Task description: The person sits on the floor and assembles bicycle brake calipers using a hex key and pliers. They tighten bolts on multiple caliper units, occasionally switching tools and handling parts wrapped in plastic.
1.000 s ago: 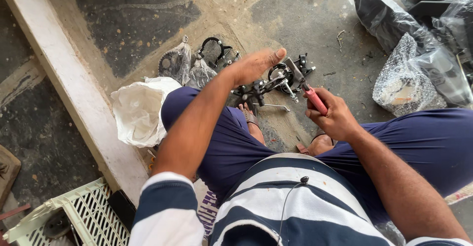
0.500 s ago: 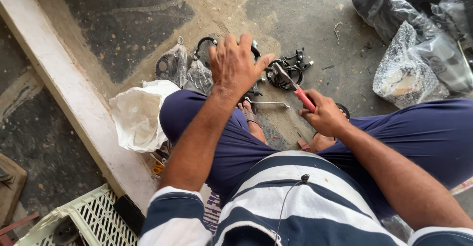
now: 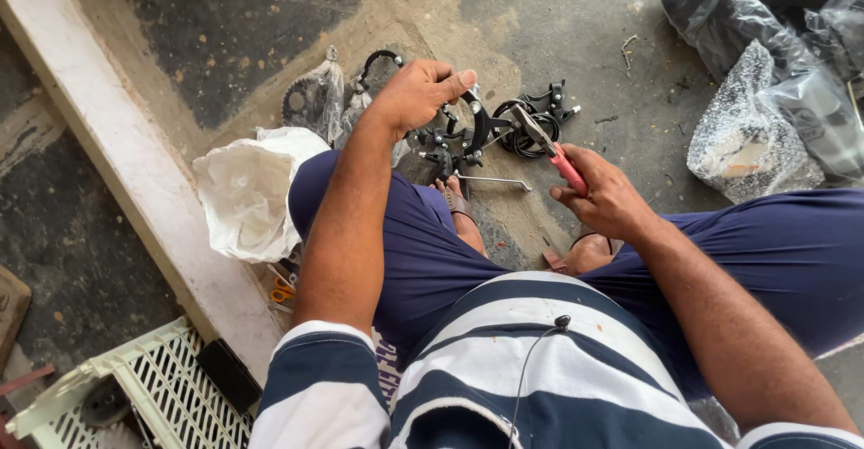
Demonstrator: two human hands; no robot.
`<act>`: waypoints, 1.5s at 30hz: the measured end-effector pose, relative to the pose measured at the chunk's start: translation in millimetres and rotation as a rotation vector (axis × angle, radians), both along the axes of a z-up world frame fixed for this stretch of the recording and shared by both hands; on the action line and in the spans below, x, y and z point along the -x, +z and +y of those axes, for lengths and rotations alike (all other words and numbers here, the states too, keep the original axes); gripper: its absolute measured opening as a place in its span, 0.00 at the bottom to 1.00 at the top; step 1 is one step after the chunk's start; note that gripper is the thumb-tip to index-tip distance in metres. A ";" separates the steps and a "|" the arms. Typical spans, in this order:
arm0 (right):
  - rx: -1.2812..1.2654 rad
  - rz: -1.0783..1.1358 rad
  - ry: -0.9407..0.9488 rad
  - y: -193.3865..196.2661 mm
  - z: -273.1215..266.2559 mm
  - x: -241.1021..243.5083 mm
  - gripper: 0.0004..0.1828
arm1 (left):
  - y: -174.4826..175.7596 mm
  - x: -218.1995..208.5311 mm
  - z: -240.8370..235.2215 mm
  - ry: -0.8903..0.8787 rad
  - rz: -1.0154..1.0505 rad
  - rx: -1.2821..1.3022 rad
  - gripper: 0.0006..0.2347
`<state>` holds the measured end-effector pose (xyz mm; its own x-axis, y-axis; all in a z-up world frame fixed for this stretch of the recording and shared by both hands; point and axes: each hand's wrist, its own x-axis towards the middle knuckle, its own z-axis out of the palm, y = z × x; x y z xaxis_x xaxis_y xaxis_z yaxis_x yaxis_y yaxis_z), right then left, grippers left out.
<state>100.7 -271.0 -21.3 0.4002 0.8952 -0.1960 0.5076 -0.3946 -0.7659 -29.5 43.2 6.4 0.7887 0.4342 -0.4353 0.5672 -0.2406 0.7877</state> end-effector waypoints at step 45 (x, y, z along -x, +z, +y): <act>0.666 0.055 -0.048 -90.2 -8.8 -19.7 0.32 | -151.5 88.6 102.1 0.368 0.026 -0.042 0.13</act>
